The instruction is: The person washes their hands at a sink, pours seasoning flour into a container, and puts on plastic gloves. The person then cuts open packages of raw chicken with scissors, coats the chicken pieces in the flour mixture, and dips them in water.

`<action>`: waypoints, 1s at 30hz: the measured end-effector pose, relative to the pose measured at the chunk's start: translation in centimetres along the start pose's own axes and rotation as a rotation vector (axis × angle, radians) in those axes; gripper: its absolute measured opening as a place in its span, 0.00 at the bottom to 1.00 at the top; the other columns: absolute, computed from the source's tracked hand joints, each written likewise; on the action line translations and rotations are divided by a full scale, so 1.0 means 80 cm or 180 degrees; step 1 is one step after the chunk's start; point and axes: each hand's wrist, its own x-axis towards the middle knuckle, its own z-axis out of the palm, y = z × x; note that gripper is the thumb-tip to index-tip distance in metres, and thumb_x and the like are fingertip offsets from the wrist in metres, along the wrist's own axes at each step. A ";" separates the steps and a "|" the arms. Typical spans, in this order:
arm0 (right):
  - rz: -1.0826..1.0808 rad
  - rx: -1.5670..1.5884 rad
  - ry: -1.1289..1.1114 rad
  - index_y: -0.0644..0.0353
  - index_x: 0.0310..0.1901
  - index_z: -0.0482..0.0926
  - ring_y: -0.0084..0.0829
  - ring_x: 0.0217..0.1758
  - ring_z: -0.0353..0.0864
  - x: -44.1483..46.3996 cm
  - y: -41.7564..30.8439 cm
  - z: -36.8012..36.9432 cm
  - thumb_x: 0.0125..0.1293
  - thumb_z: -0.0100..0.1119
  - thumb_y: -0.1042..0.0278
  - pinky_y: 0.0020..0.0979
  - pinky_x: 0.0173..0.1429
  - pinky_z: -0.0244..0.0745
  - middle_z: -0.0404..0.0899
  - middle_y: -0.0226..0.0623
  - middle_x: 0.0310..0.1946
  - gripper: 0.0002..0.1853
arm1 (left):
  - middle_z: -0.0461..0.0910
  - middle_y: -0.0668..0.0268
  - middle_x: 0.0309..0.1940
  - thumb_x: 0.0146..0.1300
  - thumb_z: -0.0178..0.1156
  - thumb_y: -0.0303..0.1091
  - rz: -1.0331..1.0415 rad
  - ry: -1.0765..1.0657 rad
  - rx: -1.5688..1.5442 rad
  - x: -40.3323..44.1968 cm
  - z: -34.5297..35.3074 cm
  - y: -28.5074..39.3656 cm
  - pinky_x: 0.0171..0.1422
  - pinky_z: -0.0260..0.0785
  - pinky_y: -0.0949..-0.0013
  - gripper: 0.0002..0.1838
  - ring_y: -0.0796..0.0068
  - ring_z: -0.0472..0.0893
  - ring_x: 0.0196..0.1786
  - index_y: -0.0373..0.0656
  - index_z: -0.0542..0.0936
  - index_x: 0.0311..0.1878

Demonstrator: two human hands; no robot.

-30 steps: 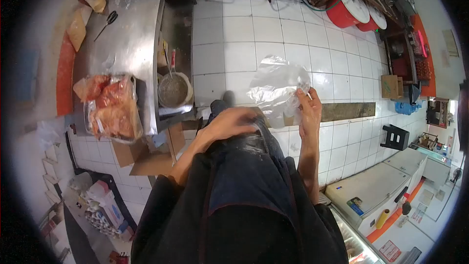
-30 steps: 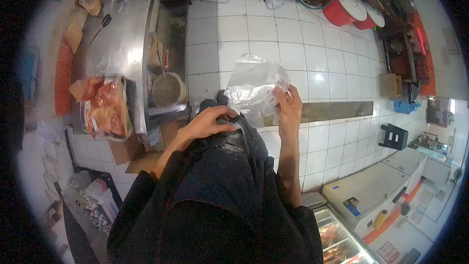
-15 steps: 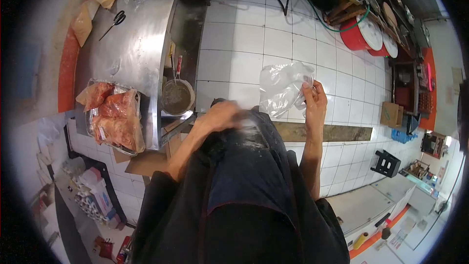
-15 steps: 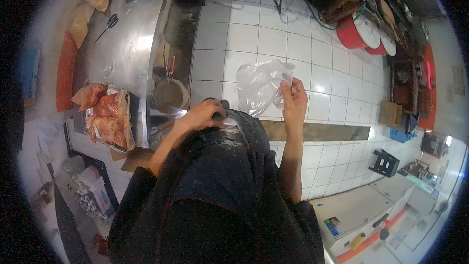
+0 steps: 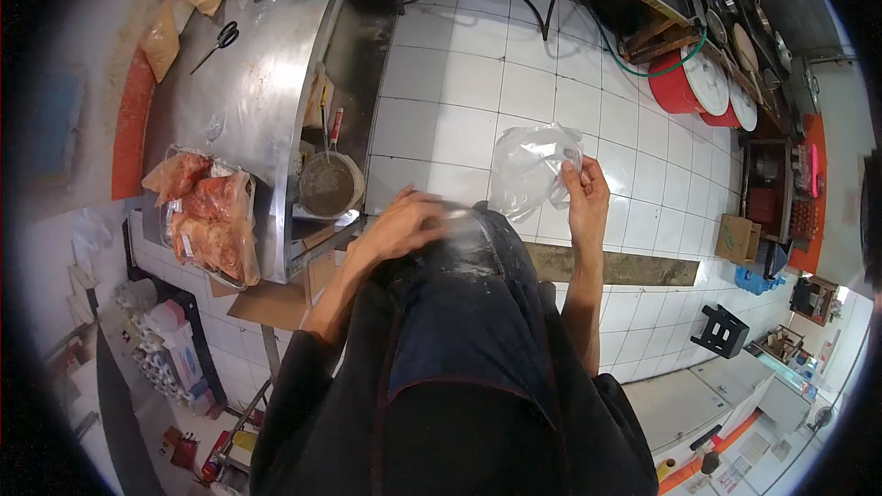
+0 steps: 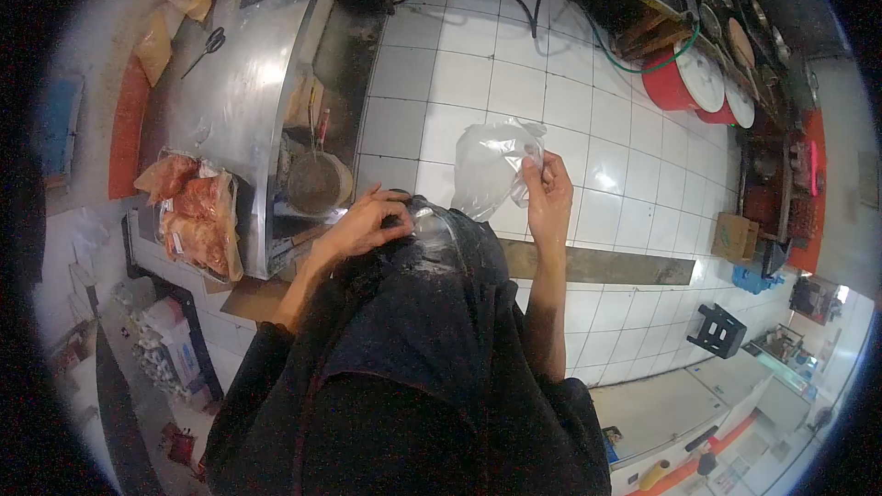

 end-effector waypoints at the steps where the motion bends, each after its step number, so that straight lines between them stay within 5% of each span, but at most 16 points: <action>1: 0.0001 0.0011 0.0000 0.68 0.54 0.74 0.19 0.39 0.78 0.002 0.002 -0.002 0.72 0.58 0.67 0.20 0.43 0.71 0.83 0.36 0.40 0.15 | 0.83 0.63 0.48 0.62 0.67 0.38 0.0010 0.0078 0.0151 0.000 0.001 0.000 0.80 0.44 0.50 0.08 0.61 0.72 0.66 0.46 0.84 0.40; 5: -0.0014 0.0001 0.0011 0.68 0.53 0.74 0.18 0.39 0.78 0.004 0.010 -0.019 0.72 0.58 0.67 0.21 0.42 0.70 0.83 0.36 0.40 0.15 | 0.84 0.62 0.45 0.61 0.68 0.33 0.0014 0.0065 -0.0731 -0.003 -0.007 0.015 0.77 0.52 0.51 0.07 0.61 0.75 0.63 0.45 0.83 0.40; 7: -0.0026 -0.0075 -0.0029 0.67 0.53 0.74 0.18 0.40 0.77 0.004 0.015 -0.025 0.73 0.57 0.67 0.21 0.44 0.70 0.83 0.36 0.40 0.14 | 0.83 0.59 0.46 0.61 0.67 0.33 0.0524 0.0519 -0.2287 -0.003 -0.005 0.017 0.57 0.72 0.63 0.06 0.67 0.81 0.47 0.42 0.84 0.39; 11: -0.0054 0.0008 0.0028 0.67 0.53 0.75 0.18 0.40 0.77 0.002 0.012 -0.033 0.73 0.56 0.66 0.21 0.45 0.70 0.83 0.36 0.40 0.14 | 0.81 0.61 0.38 0.61 0.67 0.29 0.0316 0.1141 -0.3595 -0.010 -0.015 0.006 0.55 0.72 0.65 0.06 0.73 0.80 0.42 0.41 0.79 0.36; 15: 0.0402 0.0680 -0.0056 0.64 0.53 0.76 0.20 0.45 0.79 -0.001 0.003 -0.038 0.72 0.57 0.65 0.23 0.51 0.73 0.83 0.34 0.42 0.14 | 0.72 0.69 0.27 0.62 0.57 0.27 0.1117 0.1965 -0.5443 0.011 -0.049 0.012 0.40 0.72 0.73 0.07 0.78 0.75 0.33 0.44 0.67 0.35; 17: 0.0501 0.1005 -0.0166 0.64 0.53 0.76 0.20 0.45 0.80 -0.001 -0.007 -0.036 0.72 0.57 0.66 0.24 0.50 0.75 0.83 0.34 0.42 0.13 | 0.74 0.68 0.28 0.63 0.53 0.32 0.1342 0.1878 -0.5301 0.019 -0.056 -0.016 0.35 0.69 0.77 0.03 0.81 0.74 0.32 0.45 0.71 0.36; 19: 0.0562 0.1282 -0.0414 0.65 0.53 0.76 0.19 0.43 0.79 -0.004 -0.021 -0.026 0.72 0.57 0.67 0.22 0.48 0.73 0.82 0.34 0.40 0.13 | 0.77 0.67 0.31 0.63 0.53 0.35 0.0247 0.1014 -0.4080 0.023 -0.065 -0.006 0.35 0.67 0.77 0.08 0.83 0.74 0.32 0.44 0.76 0.41; 23: 0.0399 0.0529 -0.0776 0.63 0.54 0.75 0.19 0.40 0.78 0.010 -0.010 -0.016 0.72 0.58 0.66 0.23 0.46 0.75 0.82 0.32 0.39 0.14 | 0.81 0.69 0.35 0.69 0.58 0.32 0.0336 0.0929 -0.2511 0.058 -0.027 0.061 0.27 0.61 0.80 0.15 0.85 0.72 0.30 0.37 0.79 0.55; 26: 0.0186 0.0343 -0.0722 0.64 0.56 0.74 0.18 0.41 0.78 0.014 -0.014 -0.009 0.70 0.61 0.64 0.23 0.48 0.73 0.81 0.31 0.39 0.17 | 0.83 0.71 0.32 0.67 0.64 0.33 -0.0233 0.0153 -0.2739 0.061 -0.008 0.063 0.36 0.65 0.81 0.14 0.86 0.73 0.31 0.37 0.81 0.52; 28: 0.0066 0.0200 -0.0700 0.64 0.57 0.74 0.19 0.42 0.78 0.018 -0.006 -0.009 0.69 0.63 0.64 0.23 0.49 0.73 0.81 0.33 0.40 0.19 | 0.85 0.67 0.41 0.66 0.65 0.34 -0.0249 0.0506 -0.2688 0.060 0.008 0.047 0.52 0.71 0.74 0.12 0.80 0.81 0.44 0.37 0.84 0.48; 30: -0.0698 -0.0840 0.0000 0.66 0.59 0.72 0.34 0.53 0.75 0.014 0.004 -0.006 0.66 0.65 0.60 0.35 0.60 0.71 0.78 0.43 0.48 0.25 | 0.85 0.67 0.38 0.67 0.65 0.35 -0.0316 0.0756 -0.2612 0.056 0.018 0.030 0.50 0.71 0.74 0.11 0.81 0.80 0.42 0.37 0.84 0.45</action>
